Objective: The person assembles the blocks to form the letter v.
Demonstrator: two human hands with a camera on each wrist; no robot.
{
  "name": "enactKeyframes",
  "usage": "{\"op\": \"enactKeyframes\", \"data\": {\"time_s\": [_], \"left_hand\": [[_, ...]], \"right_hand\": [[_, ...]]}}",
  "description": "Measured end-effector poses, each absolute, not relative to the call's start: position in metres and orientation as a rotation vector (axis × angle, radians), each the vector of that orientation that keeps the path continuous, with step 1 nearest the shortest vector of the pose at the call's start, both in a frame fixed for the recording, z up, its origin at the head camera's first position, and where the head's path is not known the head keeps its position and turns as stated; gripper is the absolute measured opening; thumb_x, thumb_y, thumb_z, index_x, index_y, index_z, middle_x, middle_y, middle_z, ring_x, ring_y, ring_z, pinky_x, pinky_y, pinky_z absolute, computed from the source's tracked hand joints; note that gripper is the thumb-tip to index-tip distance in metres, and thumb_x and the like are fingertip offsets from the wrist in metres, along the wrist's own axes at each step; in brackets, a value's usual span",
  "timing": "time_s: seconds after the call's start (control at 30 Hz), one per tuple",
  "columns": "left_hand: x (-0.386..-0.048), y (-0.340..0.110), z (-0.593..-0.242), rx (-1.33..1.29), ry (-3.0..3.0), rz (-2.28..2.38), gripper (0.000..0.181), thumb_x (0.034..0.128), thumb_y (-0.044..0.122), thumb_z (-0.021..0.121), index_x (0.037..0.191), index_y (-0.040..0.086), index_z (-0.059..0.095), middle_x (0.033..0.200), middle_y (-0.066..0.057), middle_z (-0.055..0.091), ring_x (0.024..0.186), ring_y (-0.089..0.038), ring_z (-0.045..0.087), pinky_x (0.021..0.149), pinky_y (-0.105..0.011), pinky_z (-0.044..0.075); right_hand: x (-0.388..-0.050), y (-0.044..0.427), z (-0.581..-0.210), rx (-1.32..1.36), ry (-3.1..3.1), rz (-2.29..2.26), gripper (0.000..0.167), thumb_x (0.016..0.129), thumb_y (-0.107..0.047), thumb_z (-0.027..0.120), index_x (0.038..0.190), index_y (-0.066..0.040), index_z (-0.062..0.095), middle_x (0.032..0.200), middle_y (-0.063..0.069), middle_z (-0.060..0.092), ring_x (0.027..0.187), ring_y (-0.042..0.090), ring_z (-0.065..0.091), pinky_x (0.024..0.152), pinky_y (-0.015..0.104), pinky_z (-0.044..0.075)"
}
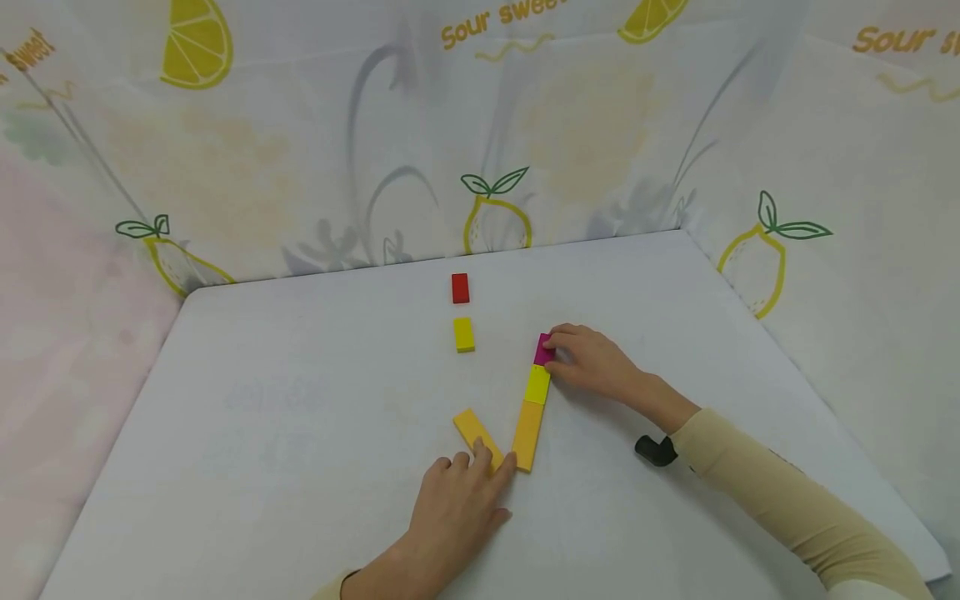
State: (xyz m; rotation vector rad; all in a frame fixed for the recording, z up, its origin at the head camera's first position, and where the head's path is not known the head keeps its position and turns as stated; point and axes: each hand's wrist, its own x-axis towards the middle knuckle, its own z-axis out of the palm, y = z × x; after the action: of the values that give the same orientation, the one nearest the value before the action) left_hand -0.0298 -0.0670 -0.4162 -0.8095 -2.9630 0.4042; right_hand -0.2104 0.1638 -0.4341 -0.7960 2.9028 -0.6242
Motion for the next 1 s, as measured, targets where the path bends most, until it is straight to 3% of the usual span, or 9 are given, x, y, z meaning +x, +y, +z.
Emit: {"op": "enactKeyframes", "data": {"time_s": [0.63, 0.87, 1.0], "left_hand": [[-0.032, -0.068, -0.415, -0.832, -2.995, 0.379, 0.063, 0.0826, 0.062, 0.069, 0.137, 0.033, 0.057, 0.120, -0.004, 0.065, 0.079, -0.017, 0.060, 0.069, -0.028, 0.047], [-0.039, -0.075, -0.413, -0.854, -3.048, 0.162, 0.057, 0.0789, 0.057, 0.076, 0.128, 0.033, 0.060, 0.096, 0.001, 0.057, 0.065, -0.014, 0.049, 0.061, -0.028, 0.044], [-0.042, -0.076, -0.413, -0.866, -3.049, 0.107, 0.055, 0.0788, 0.057, 0.076, 0.127, 0.034, 0.061, 0.094, 0.002, 0.056, 0.064, -0.013, 0.047, 0.062, -0.028, 0.044]], "right_hand": [[-0.204, 0.159, -0.436, -0.792, 2.990, -0.615, 0.037, 0.089, -0.023, 0.074, 0.122, -0.006, 0.069, 0.124, 0.011, 0.068, 0.109, 0.028, 0.064, 0.097, 0.044, 0.053], [-0.204, 0.160, -0.437, -0.801, 2.986, -0.630, 0.037, 0.089, -0.023, 0.074, 0.122, -0.006, 0.069, 0.124, 0.011, 0.068, 0.108, 0.029, 0.064, 0.096, 0.044, 0.053], [-0.204, 0.160, -0.437, -0.798, 2.993, -0.617, 0.036, 0.089, -0.023, 0.073, 0.121, -0.007, 0.069, 0.124, 0.010, 0.068, 0.107, 0.028, 0.063, 0.096, 0.044, 0.053]]}}
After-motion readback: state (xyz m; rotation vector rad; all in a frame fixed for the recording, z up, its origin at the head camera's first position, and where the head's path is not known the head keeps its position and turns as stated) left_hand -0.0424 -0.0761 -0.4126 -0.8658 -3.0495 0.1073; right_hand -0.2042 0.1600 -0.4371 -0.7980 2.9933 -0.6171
